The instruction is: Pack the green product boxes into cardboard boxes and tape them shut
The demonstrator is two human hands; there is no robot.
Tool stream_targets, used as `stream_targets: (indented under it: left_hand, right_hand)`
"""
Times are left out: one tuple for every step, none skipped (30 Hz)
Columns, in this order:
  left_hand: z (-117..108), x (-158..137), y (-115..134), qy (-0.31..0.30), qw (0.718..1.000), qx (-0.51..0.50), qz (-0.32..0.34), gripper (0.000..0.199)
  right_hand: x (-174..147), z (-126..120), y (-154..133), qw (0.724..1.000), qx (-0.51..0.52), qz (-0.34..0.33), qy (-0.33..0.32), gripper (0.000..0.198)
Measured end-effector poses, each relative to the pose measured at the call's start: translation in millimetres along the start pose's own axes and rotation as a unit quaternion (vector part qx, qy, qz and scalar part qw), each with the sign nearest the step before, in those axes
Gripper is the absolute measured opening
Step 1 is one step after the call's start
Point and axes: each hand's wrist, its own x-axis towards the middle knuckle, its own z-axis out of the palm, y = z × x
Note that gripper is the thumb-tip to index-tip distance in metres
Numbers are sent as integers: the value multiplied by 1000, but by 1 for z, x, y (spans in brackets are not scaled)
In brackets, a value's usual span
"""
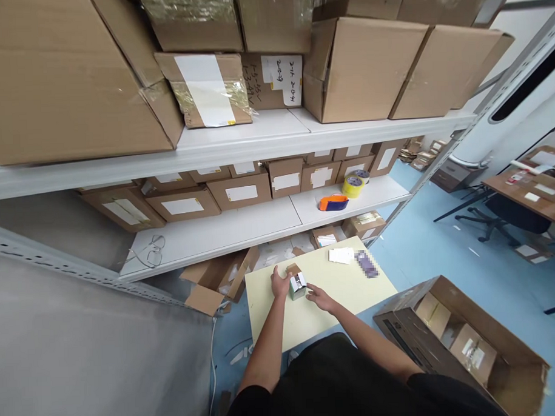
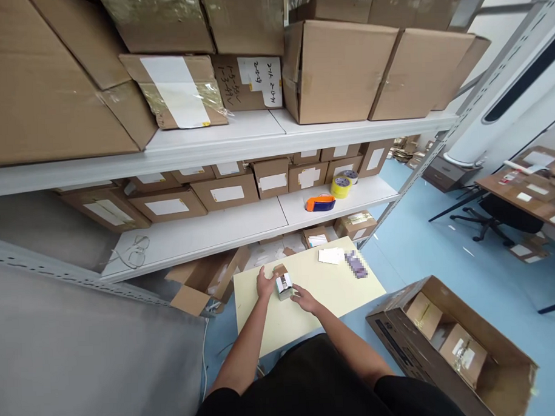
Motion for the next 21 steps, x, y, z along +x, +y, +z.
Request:
stream_targets:
  left_hand:
    - [-1, -2, 2, 10, 1000, 21, 4, 54]
    - [-2, -5, 4, 4, 999, 38, 16, 43]
    - [-1, -7, 6, -14, 998, 51, 29, 32]
    - [0, -10, 7, -34, 997, 63, 36, 24]
    - [2, -12, 8, -56, 995, 71, 36, 21]
    - [4, -15, 7, -74, 994, 73, 28, 22]
    - [6, -18, 6, -87, 994, 69, 16, 27]
    - [8, -20, 5, -97, 994, 59, 7, 31]
    - [9, -22, 3, -108, 993, 42, 2, 34]
    - [10, -23, 1, -119, 993, 17, 2, 35]
    - [9, -23, -1, -128, 992, -14, 5, 33]
    - [8, -22, -4, -139, 989, -48, 9, 32]
    - [6, -22, -7, -150, 985, -81, 9, 31]
    - [4, -21, -10, -160, 981, -108, 4, 32]
    - [1, -20, -13, -165, 978, -127, -4, 34]
    - [-1, -20, -17, -164, 977, -135, -10, 37]
    - [-3, -20, -21, -159, 978, -135, -13, 40]
    - [-5, -20, -25, -149, 980, -131, -12, 44]
    - [-6, -21, -29, -139, 982, -125, -7, 47]
    - [-6, -23, -32, -132, 984, -117, 0, 51]
    - [-6, -25, -35, -131, 986, -101, 11, 56]
  right_hand:
    - [1, 1, -2, 1000, 0, 1, 1, 81]
    - [2, 2, -4, 1000, -1, 2, 1, 83]
    - [3, 3, -6, 1000, -5, 1, -1, 84]
    - [5, 5, -9, 1000, -15, -4, -3, 82]
    - [6, 6, -13, 999, -29, -13, -3, 79]
    - [7, 7, -17, 999, -49, -24, 0, 74]
    - [9, 8, -21, 997, -74, -34, 7, 69]
    - [11, 10, -25, 994, -103, -39, 17, 65]
    - [13, 12, -29, 989, -137, -36, 31, 61]
    - [16, 15, -33, 983, -174, -28, 45, 59]
    - [19, 18, -37, 975, -212, -14, 58, 57]
    - [22, 21, -40, 967, -245, 0, 70, 56]
    - [25, 24, -43, 959, -273, 14, 81, 54]
    - [28, 27, -45, 952, -293, 23, 91, 53]
    - [30, 30, -47, 946, -308, 29, 99, 51]
    - [32, 33, -48, 942, -318, 32, 107, 48]
    - [34, 34, -48, 938, -325, 32, 113, 44]
    - [35, 35, -49, 936, -331, 31, 117, 39]
    - [35, 35, -49, 934, -335, 28, 119, 33]
    - [35, 34, -49, 933, -338, 24, 118, 26]
    - [34, 32, -49, 934, -338, 19, 117, 21]
